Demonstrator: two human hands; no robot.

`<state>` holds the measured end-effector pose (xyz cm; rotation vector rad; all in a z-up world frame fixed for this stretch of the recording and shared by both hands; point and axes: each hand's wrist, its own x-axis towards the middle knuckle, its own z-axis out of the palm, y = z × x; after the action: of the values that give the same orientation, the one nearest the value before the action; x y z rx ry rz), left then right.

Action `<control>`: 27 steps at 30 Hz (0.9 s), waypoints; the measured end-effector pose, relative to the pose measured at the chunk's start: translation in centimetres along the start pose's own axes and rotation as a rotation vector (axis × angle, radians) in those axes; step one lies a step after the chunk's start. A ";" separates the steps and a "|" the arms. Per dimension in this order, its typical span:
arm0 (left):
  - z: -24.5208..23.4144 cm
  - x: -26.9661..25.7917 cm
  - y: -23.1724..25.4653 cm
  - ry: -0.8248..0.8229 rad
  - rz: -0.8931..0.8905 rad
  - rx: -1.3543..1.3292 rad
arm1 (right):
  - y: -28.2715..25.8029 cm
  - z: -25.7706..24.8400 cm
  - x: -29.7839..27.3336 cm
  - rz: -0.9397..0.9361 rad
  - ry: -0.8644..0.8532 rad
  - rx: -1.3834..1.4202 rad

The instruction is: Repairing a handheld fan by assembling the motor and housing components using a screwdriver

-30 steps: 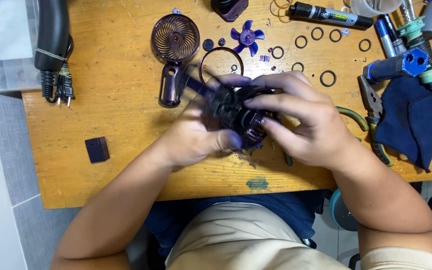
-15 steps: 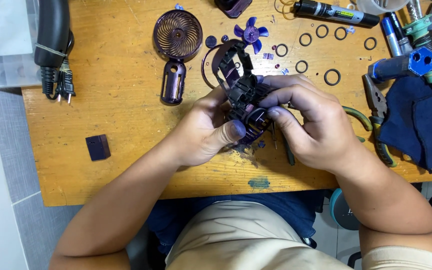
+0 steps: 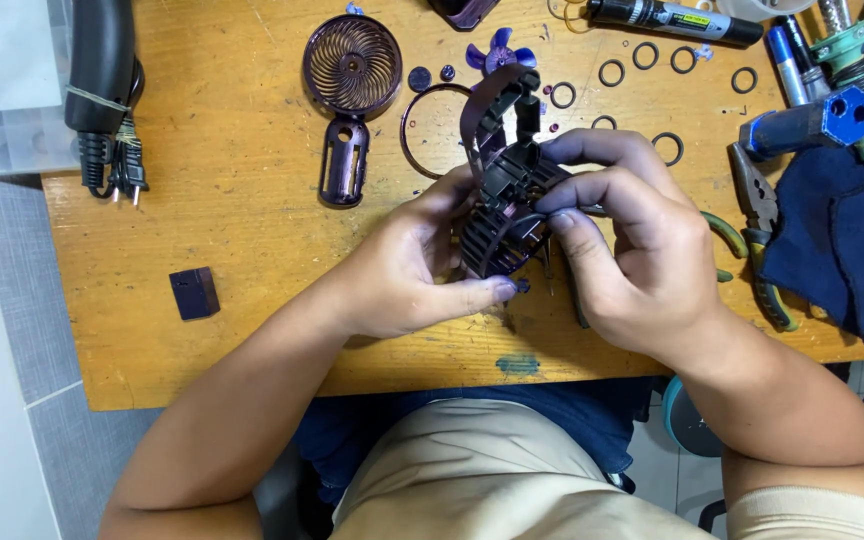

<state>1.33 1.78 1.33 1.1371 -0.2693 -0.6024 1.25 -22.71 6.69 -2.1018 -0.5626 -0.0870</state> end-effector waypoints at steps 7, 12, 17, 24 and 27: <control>-0.2 -0.3 -0.3 -0.019 0.051 -0.013 | 0.2 0.0 0.1 -0.311 0.104 -0.345; 0.0 -0.2 -2.0 0.016 -0.064 -0.114 | 0.6 0.1 0.0 -0.273 0.065 -0.310; 0.9 0.1 -1.8 0.060 0.011 -0.101 | 0.7 0.2 -0.6 -0.322 0.130 -0.420; 0.2 -0.2 -0.5 -0.132 -0.066 -0.123 | 1.3 0.1 0.4 -0.199 -0.035 -0.125; -1.0 -0.5 -1.2 0.006 0.156 0.518 | 1.9 1.0 -0.3 -0.320 0.071 -0.386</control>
<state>1.07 2.44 -0.06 1.5970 -0.5240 -0.3977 1.68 -22.91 4.55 -2.3477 -0.8923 -0.4844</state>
